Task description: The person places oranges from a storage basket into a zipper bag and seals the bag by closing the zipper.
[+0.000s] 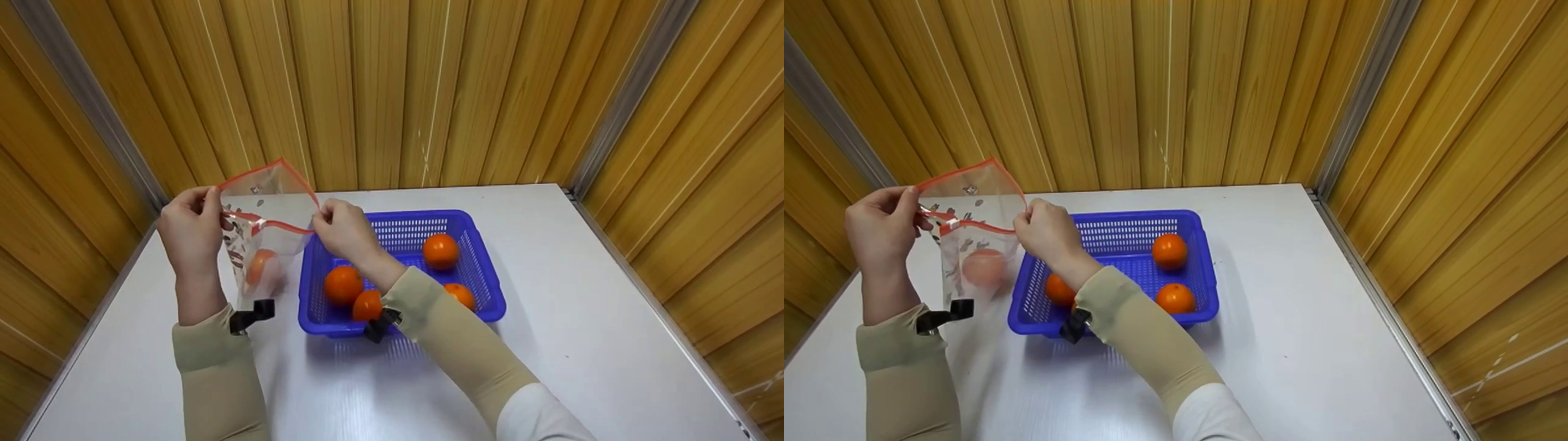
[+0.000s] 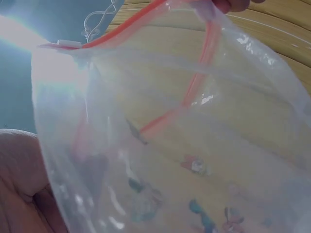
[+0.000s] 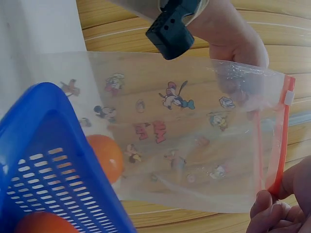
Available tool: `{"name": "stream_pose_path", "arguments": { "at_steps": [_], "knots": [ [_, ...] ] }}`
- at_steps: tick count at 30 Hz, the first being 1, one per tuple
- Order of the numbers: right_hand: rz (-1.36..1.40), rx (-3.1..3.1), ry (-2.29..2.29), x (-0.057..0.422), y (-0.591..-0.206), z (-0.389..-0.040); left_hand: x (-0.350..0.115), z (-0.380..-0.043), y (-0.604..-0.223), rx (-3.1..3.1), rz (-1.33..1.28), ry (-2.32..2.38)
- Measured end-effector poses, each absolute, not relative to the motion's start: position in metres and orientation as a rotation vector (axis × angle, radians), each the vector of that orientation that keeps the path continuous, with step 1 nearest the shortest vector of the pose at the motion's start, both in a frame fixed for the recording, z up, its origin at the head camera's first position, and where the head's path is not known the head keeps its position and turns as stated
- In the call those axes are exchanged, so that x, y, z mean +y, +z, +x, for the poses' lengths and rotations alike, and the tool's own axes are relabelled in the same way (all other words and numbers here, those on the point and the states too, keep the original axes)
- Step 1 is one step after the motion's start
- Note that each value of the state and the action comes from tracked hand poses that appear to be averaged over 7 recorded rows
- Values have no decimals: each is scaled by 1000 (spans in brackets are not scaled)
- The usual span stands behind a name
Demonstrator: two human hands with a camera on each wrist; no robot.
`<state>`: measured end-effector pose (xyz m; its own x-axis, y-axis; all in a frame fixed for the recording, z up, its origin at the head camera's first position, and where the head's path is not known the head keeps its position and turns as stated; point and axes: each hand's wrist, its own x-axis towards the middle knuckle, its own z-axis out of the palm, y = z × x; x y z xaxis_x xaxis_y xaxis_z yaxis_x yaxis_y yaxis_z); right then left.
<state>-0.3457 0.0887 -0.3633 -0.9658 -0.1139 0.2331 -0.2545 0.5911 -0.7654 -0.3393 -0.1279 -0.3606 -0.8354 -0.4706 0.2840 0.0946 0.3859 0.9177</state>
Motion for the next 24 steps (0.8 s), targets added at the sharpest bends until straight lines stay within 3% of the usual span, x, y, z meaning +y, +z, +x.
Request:
{"name": "stream_pose_path", "arguments": {
  "at_steps": [13,24],
  "knots": [
    [192,-2904,1389,121,-388,-348,-93,-307,-386,-2157,190,-1349],
    [243,-2975,1315,173,-386,-317,-75,-295,-398,-2079,129,-1304]
  ]
}}
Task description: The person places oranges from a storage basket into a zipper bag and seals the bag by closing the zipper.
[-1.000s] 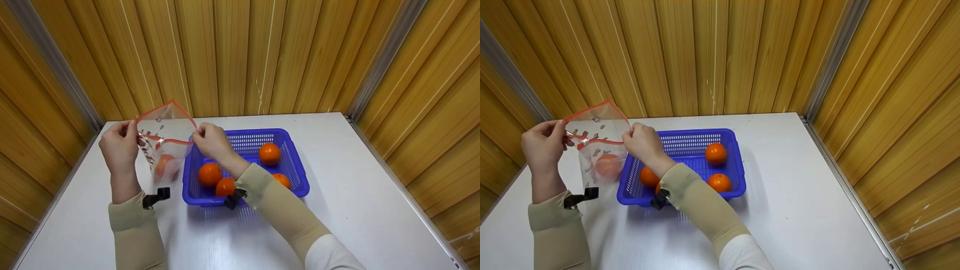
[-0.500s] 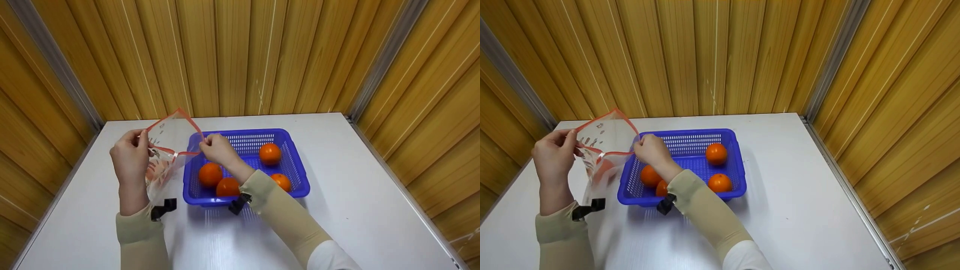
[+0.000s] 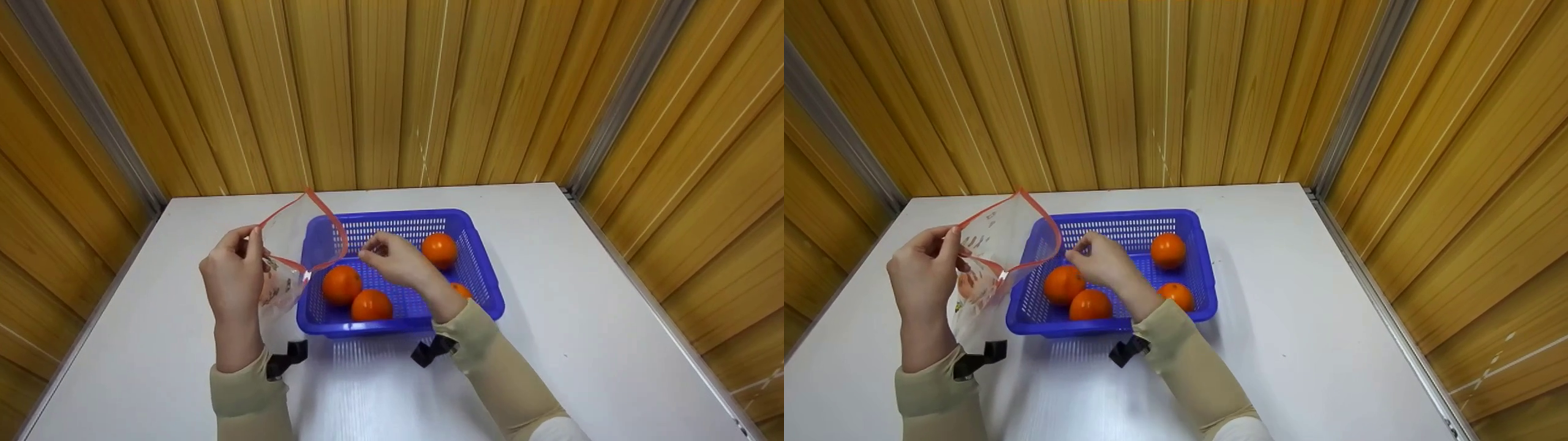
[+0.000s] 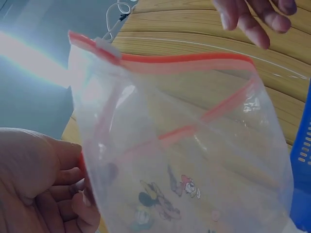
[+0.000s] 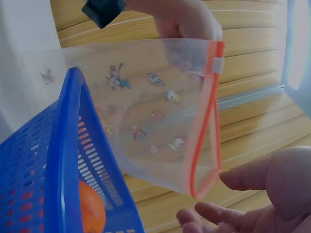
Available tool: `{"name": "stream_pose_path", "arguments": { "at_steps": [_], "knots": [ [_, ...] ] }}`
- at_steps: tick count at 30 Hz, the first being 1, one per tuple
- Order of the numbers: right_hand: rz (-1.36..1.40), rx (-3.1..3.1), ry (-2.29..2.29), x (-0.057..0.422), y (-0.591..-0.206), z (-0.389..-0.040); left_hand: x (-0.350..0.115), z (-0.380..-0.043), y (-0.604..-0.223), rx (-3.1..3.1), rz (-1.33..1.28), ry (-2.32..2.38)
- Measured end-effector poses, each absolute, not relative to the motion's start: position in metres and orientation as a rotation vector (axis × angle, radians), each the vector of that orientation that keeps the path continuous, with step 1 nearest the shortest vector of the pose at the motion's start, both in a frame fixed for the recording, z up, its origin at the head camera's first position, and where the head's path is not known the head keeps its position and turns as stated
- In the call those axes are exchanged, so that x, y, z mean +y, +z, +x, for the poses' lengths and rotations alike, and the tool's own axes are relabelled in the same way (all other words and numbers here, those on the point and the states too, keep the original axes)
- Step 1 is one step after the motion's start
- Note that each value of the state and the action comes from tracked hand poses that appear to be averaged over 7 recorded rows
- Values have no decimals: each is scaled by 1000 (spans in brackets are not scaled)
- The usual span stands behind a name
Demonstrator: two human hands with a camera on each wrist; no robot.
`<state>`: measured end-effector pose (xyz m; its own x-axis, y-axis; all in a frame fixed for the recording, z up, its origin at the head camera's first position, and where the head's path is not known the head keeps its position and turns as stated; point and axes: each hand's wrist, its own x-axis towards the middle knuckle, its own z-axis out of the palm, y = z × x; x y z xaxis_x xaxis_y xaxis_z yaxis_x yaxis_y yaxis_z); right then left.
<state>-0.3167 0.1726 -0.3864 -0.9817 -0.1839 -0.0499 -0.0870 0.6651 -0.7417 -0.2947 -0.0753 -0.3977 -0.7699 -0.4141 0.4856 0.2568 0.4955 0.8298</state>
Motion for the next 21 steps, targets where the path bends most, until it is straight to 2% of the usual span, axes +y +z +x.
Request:
{"name": "stream_pose_path", "arguments": {
  "at_steps": [10,21],
  "knots": [
    [-139,2816,-1040,227,-387,-292,-75,-287,-403,-2049,142,-1368],
    [-109,2861,-607,263,-406,-295,-74,-292,-409,-1996,117,-1370]
  ]
}}
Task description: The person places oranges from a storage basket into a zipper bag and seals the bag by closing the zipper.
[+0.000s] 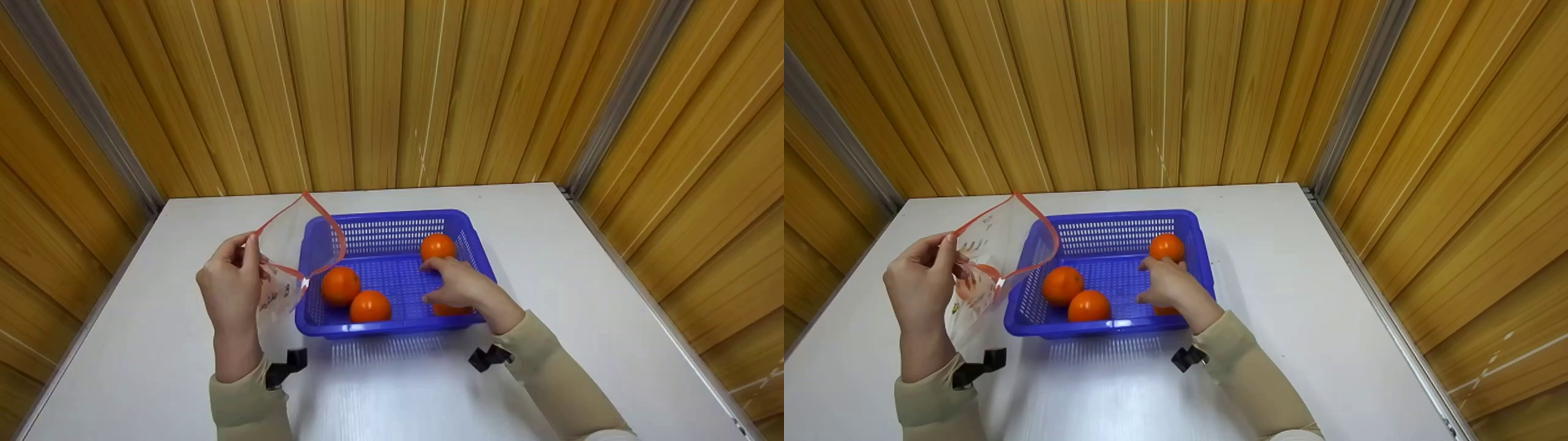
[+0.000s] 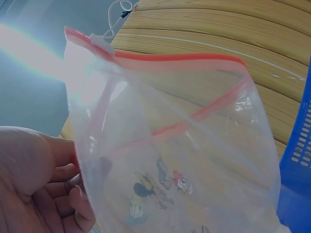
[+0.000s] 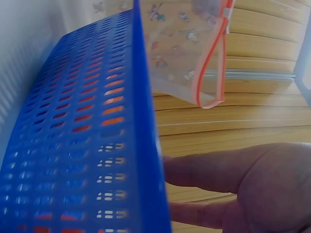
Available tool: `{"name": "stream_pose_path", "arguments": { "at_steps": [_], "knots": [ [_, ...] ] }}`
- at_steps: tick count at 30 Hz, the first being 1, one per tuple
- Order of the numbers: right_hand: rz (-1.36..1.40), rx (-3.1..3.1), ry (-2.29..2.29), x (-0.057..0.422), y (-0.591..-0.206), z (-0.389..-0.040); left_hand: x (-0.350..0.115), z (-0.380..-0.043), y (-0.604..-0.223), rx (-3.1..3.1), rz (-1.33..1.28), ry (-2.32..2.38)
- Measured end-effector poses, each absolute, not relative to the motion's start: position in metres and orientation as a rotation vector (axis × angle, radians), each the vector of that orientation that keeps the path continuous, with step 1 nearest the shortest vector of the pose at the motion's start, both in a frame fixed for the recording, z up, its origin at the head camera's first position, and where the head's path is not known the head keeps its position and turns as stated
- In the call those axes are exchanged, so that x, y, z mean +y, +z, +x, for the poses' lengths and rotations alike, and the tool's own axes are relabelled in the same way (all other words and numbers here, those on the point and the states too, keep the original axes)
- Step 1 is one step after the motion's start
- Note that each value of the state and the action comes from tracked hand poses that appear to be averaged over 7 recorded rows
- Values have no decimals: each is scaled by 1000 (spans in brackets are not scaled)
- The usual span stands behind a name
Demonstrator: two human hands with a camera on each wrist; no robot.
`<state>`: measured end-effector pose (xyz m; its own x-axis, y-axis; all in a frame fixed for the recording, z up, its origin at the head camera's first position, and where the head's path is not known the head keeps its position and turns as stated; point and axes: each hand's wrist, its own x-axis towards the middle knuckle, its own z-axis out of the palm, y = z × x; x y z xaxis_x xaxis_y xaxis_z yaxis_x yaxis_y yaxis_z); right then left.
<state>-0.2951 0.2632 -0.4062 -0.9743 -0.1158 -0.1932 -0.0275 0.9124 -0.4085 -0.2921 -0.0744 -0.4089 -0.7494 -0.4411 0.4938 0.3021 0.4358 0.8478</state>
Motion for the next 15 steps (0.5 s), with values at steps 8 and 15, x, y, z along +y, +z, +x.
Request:
{"name": "stream_pose_path", "arguments": {
  "at_steps": [8,15],
  "knots": [
    [-123,2827,-387,267,-415,-299,-74,-292,-407,-2000,118,-1383],
    [-201,2805,-253,269,-422,-303,-75,-290,-408,-1990,125,-1412]
  ]
}}
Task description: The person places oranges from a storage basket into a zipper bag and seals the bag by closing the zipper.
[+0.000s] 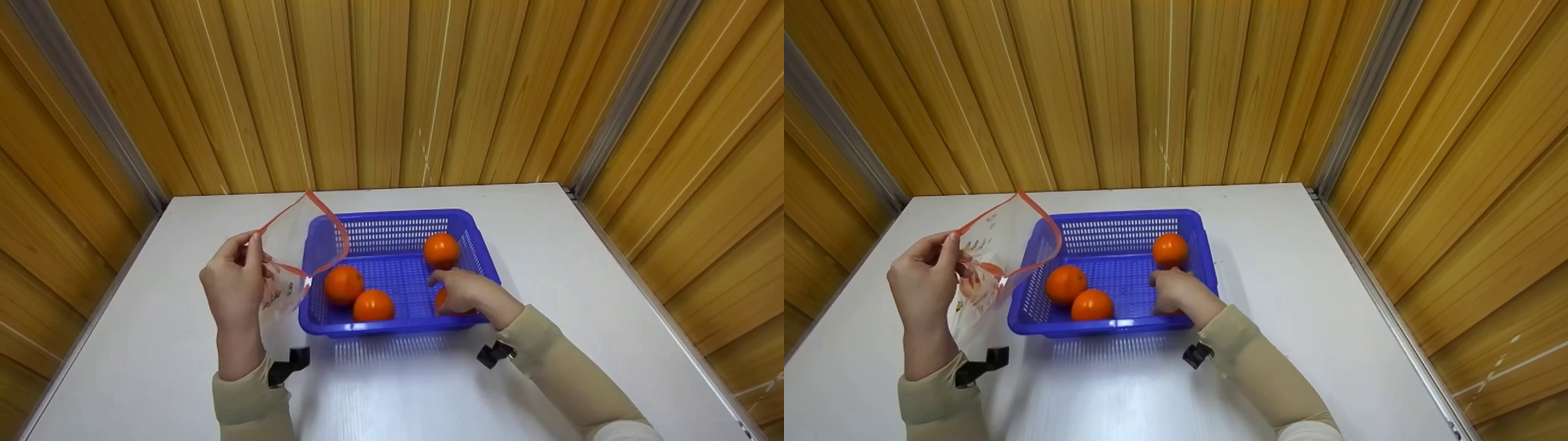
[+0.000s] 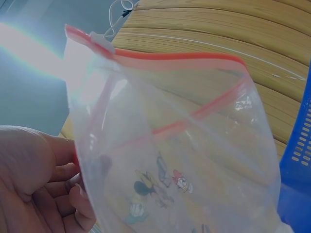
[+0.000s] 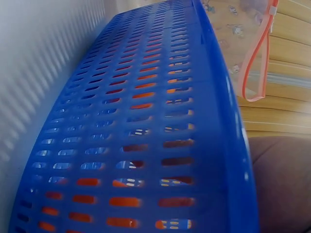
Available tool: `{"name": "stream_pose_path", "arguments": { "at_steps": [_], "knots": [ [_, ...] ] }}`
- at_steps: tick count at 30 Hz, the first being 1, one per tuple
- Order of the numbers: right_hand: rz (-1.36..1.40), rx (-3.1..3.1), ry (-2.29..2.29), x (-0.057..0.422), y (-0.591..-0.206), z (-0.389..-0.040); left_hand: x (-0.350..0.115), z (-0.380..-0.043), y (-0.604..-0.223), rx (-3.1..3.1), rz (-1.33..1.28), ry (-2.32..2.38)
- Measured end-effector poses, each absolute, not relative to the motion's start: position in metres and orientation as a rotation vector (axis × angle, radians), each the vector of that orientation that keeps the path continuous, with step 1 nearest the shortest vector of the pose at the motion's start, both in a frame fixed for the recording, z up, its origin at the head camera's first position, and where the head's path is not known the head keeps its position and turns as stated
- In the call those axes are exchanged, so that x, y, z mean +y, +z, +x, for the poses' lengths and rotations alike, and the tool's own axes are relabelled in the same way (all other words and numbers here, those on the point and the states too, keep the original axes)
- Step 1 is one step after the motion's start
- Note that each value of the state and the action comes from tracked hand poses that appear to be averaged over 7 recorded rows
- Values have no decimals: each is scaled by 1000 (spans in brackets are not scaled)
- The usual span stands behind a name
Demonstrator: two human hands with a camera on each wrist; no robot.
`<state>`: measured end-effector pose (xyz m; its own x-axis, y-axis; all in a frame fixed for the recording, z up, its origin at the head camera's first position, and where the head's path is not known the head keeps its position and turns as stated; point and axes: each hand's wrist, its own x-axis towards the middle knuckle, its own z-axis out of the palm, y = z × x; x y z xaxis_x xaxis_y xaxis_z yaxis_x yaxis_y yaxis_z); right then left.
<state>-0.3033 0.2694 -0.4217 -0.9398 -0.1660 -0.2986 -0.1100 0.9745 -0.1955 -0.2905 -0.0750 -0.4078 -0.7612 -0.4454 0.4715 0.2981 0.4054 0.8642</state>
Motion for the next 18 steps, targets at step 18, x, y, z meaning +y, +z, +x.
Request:
{"name": "stream_pose_path", "arguments": {
  "at_steps": [18],
  "knots": [
    [-259,2812,-207,275,-426,-311,-77,-291,-409,-1985,129,-1381]
  ]
}}
